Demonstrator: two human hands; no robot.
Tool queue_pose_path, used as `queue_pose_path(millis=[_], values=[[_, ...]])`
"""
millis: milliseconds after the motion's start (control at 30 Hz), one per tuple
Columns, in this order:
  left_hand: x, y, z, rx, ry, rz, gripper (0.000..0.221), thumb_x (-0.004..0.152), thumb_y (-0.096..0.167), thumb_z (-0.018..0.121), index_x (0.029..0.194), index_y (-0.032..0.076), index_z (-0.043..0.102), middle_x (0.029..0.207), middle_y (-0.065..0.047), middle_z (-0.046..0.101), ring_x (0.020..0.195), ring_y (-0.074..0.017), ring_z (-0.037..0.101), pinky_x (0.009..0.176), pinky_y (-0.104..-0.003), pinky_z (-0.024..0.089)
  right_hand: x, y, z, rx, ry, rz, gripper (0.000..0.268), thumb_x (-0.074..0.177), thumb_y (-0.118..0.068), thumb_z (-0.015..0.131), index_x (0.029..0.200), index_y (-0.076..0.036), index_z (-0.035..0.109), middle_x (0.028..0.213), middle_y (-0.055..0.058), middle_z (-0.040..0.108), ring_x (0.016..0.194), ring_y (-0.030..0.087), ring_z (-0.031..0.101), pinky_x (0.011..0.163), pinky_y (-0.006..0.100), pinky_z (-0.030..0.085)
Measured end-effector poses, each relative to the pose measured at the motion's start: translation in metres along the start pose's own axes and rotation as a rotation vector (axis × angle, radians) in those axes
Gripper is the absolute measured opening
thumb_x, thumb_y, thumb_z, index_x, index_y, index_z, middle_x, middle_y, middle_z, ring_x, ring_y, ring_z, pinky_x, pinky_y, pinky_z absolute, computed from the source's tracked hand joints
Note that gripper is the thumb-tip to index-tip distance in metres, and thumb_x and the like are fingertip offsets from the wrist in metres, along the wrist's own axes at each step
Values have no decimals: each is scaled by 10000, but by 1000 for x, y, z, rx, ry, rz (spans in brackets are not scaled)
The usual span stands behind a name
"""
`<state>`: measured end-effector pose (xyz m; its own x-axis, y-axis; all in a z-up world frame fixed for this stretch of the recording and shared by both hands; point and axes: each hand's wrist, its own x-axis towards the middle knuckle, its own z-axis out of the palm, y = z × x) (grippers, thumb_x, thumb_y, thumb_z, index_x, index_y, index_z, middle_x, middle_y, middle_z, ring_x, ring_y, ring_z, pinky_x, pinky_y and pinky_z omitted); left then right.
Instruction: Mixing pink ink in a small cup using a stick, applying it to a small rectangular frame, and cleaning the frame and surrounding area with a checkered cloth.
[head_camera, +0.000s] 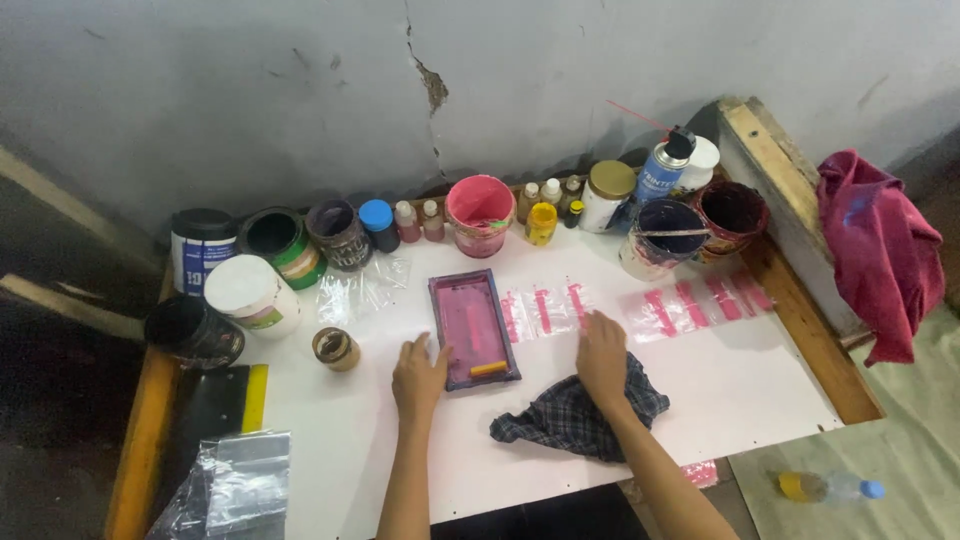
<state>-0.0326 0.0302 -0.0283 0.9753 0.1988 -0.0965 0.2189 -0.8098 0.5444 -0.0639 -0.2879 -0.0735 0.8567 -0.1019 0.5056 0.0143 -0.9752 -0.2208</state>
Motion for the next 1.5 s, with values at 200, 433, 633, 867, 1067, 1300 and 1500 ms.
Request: queue_pose_path(millis=[200, 433, 633, 867, 1067, 1300, 1500], values=[[-23, 6, 11, -16, 49, 1, 513, 927, 594, 640, 1302, 246, 671, 1061, -2, 733, 1029, -225, 734, 866, -430, 614, -7, -4, -13, 0, 116, 14, 376, 913, 60, 525, 1280, 45, 605, 1314, 184, 630, 1370, 300, 523, 1246, 420, 333], [-6, -12, 31, 5, 129, 34, 380, 862, 524, 746, 1138, 264, 764, 877, 37, 778, 873, -193, 764, 774, -379, 629, 1, -18, -34, -102, 99, -31, 339, 863, 86, 510, 1151, -19, 656, 1154, 101, 698, 1374, 296, 536, 1245, 493, 314], [-11, -7, 27, -97, 285, 223, 239, 859, 289, 771, 1076, 191, 792, 726, -27, 746, 713, -193, 745, 658, -327, 604, 4, -18, -38, -220, 134, -112, 302, 798, 117, 527, 1012, -6, 701, 1101, 89, 716, 1346, 351, 565, 1155, 572, 368], [-8, -16, 27, -152, 347, 265, 206, 866, 269, 773, 1053, 187, 796, 735, -39, 754, 704, -205, 745, 632, -340, 602, 3, -18, -31, -207, 188, -83, 308, 788, 108, 537, 1014, -7, 712, 1048, 77, 728, 1317, 357, 592, 1142, 572, 396], [-10, -14, 20, -176, 345, 255, 212, 856, 271, 777, 1049, 187, 802, 709, -29, 742, 680, -204, 736, 634, -344, 591, 5, -21, -37, -202, 197, -98, 292, 763, 110, 555, 972, 3, 728, 1041, 80, 737, 1300, 380, 600, 1127, 585, 386], [-13, -16, 13, -199, 333, 226, 218, 875, 237, 764, 1070, 144, 793, 722, -51, 750, 689, -210, 739, 643, -353, 589, 4, -23, -42, -196, 173, -54, 313, 792, 77, 531, 1021, -28, 716, 1083, 56, 733, 1324, 343, 589, 1144, 563, 385], [-23, -17, -1, -210, 411, 274, 182, 854, 202, 774, 1021, 132, 798, 715, -64, 741, 667, -226, 733, 606, -348, 580, -4, -17, -30, -190, 155, 0, 358, 810, 40, 556, 1108, -80, 712, 1173, 49, 708, 1358, 300, 566, 1161, 518, 377]])
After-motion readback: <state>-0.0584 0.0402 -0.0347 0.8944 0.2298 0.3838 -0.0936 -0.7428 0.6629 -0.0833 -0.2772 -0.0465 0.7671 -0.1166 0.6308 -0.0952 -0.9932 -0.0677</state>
